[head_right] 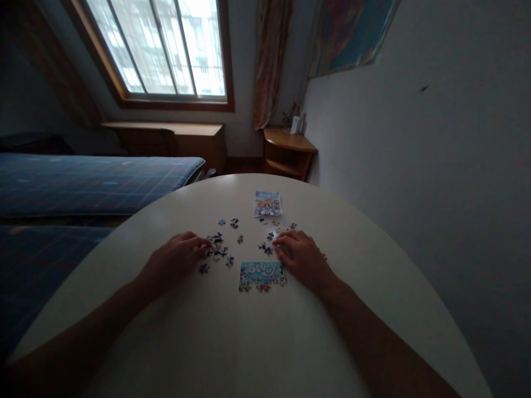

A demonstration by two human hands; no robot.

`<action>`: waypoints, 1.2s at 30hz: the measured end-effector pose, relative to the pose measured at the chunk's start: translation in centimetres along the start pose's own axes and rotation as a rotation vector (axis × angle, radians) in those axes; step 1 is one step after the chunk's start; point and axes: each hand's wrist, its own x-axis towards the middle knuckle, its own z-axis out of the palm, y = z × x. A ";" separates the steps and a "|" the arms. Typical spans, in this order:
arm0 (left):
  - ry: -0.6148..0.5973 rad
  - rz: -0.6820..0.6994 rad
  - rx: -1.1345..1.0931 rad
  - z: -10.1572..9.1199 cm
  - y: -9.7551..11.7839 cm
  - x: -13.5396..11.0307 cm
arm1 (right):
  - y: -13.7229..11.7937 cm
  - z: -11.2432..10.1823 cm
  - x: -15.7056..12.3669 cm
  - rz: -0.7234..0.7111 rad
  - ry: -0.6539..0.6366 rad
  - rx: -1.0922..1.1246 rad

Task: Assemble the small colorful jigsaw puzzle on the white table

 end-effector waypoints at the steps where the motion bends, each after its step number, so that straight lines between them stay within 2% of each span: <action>1: 0.006 0.000 0.006 0.0 0.0 0.0 | 0.0 0.0 0.0 0.001 -0.002 -0.001; 5: 0.010 -0.032 0.062 -0.5 0.3 -0.3 | -0.2 -0.1 0.0 0.005 -0.003 0.003; 12: -0.163 -0.083 0.087 -3.0 2.0 -2.1 | -0.4 -0.1 0.0 0.010 0.011 -0.016; 19: -0.279 -0.029 0.046 -2.8 2.2 -2.5 | -0.4 -0.2 0.0 0.030 0.024 -0.020; 27: -0.266 0.039 -0.051 -1.7 1.6 -2.1 | -0.4 -0.2 0.1 0.026 0.016 -0.021; 32: -0.204 0.078 -0.139 -0.6 1.2 -2.1 | -0.5 -0.2 0.1 0.019 0.022 -0.017; 36: -0.179 0.083 -0.222 -0.7 0.4 -1.8 | -0.4 -0.1 0.2 0.016 0.033 -0.010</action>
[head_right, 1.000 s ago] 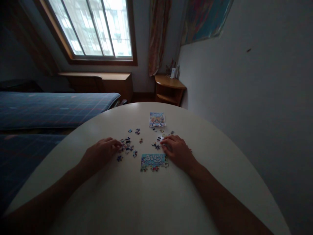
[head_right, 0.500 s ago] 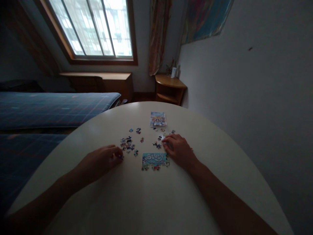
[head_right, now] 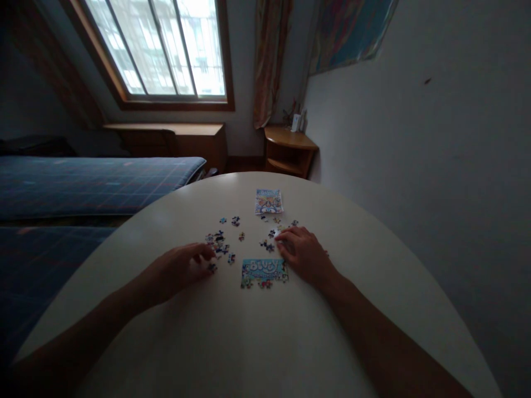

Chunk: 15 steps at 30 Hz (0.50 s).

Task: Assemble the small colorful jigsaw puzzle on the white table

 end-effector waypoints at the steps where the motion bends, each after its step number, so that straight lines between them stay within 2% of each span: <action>1: 0.009 -0.003 -0.003 -0.2 -0.2 0.1 | 0.0 0.0 0.0 0.002 0.000 0.000; 7: 0.090 -0.110 0.088 -0.9 -0.9 0.6 | 0.0 0.0 0.0 0.008 -0.011 0.004; 15: 0.053 -0.165 0.121 -0.5 -0.5 1.1 | 0.1 0.1 -0.1 -0.003 -0.012 0.008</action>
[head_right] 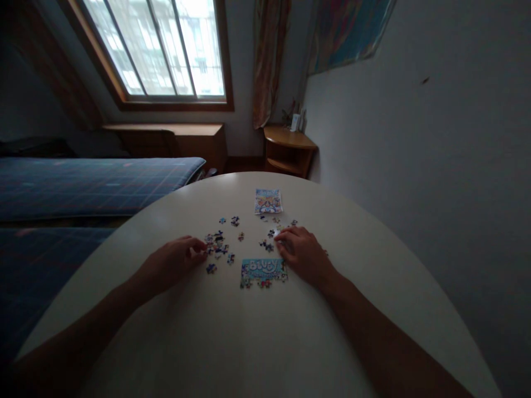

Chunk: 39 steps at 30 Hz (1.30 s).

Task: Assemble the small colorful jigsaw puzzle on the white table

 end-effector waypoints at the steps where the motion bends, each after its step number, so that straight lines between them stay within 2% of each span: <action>1: 0.001 0.005 0.000 0.1 -0.1 0.1 | 0.0 0.0 0.0 0.002 0.001 -0.002; 8: 0.024 0.053 -0.038 0.6 -0.6 0.3 | -0.2 -0.1 0.0 -0.003 0.000 -0.017; 18: 0.033 0.035 -0.061 0.5 0.1 0.1 | -0.1 -0.1 0.0 -0.006 0.016 -0.010; 24: 0.063 0.110 -0.147 1.2 0.1 0.3 | -0.1 -0.2 0.1 -0.007 0.028 -0.026; 31: 0.150 0.285 -0.156 1.9 0.7 0.2 | -0.1 0.0 0.0 0.012 0.052 -0.040; 39: 0.117 0.145 -0.089 1.7 0.9 0.1 | 0.0 -0.1 -0.1 0.048 0.048 -0.019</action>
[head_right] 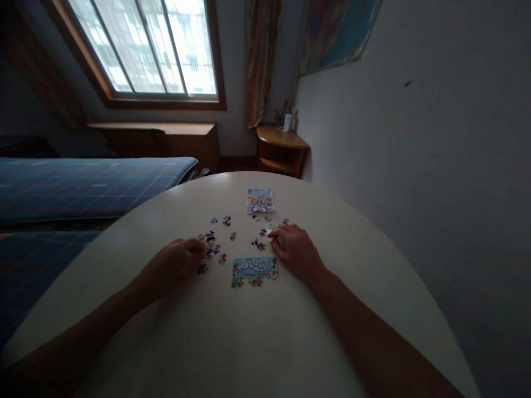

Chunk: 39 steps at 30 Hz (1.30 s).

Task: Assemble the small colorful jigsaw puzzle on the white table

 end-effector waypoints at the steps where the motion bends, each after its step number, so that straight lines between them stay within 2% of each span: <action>1: -0.004 -0.010 0.016 -0.1 0.1 0.0 | 0.0 0.0 0.0 -0.003 -0.003 0.002; 6: -0.001 -0.015 0.120 -0.4 0.3 0.0 | -0.1 0.0 0.0 -0.013 0.001 -0.008; 10: 0.006 0.032 0.217 -0.4 0.0 0.0 | -0.1 -0.1 0.0 0.002 -0.004 -0.024; 14: 0.030 0.067 0.222 -0.2 -0.3 0.0 | 0.1 -0.3 0.1 0.023 0.011 -0.023; 19: 0.113 0.226 0.083 0.4 -0.4 -0.1 | 0.5 -0.9 -0.1 -0.014 -0.004 -0.027; 25: 0.132 0.431 -0.024 1.1 -0.4 -0.2 | 0.8 -1.1 -0.3 -0.021 -0.071 -0.088; 34: 0.004 0.675 -0.092 1.4 0.6 -0.8 | 0.8 -1.4 -0.3 -0.014 -0.105 -0.066; 39: -0.085 0.727 -0.048 1.7 0.7 -1.0 | 0.7 -1.3 -0.3 -0.018 -0.089 -0.013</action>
